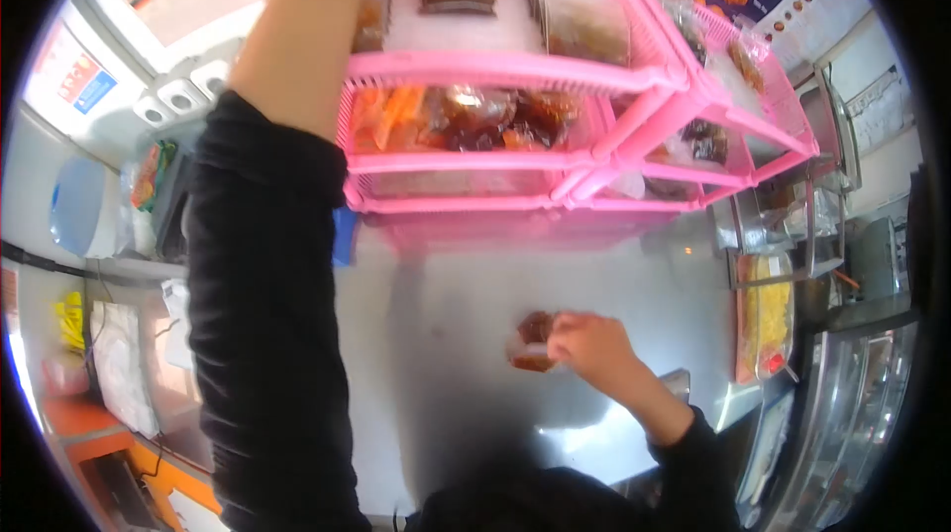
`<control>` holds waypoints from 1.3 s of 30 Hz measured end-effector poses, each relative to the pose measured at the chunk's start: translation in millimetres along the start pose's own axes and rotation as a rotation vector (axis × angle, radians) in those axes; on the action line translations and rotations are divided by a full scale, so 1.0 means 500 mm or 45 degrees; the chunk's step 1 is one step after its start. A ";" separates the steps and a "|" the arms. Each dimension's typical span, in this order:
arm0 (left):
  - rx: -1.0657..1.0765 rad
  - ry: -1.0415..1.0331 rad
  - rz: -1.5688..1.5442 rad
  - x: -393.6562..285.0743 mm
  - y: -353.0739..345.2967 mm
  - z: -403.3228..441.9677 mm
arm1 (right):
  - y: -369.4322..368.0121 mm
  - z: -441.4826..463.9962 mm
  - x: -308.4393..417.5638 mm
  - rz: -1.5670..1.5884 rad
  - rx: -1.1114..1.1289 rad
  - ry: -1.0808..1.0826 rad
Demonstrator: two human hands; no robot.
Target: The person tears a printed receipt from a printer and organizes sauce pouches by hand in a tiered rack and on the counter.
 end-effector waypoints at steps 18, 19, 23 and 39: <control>-0.153 0.007 -0.176 0.030 -0.012 -0.005 | 0.611 0.283 0.260 -0.020 -0.933 0.697; -0.146 0.008 -0.169 0.032 -0.014 -0.003 | 0.611 0.314 0.249 0.016 -0.902 0.685; -0.187 -0.007 -0.131 0.030 -0.013 -0.004 | 0.615 0.398 0.212 0.015 -0.901 0.653; -0.057 -0.100 -0.179 0.031 -0.035 0.005 | 0.594 0.322 0.232 -0.006 -1.126 0.870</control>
Point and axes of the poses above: each hand's wrist, its own z-axis towards the middle knuckle, its own y-axis out of the back of the hand, x = y × z, the point moved 6 cm from there along z, towards the middle knuckle, and after that the axes turned 9 degrees about z, right-handed, at the moved point
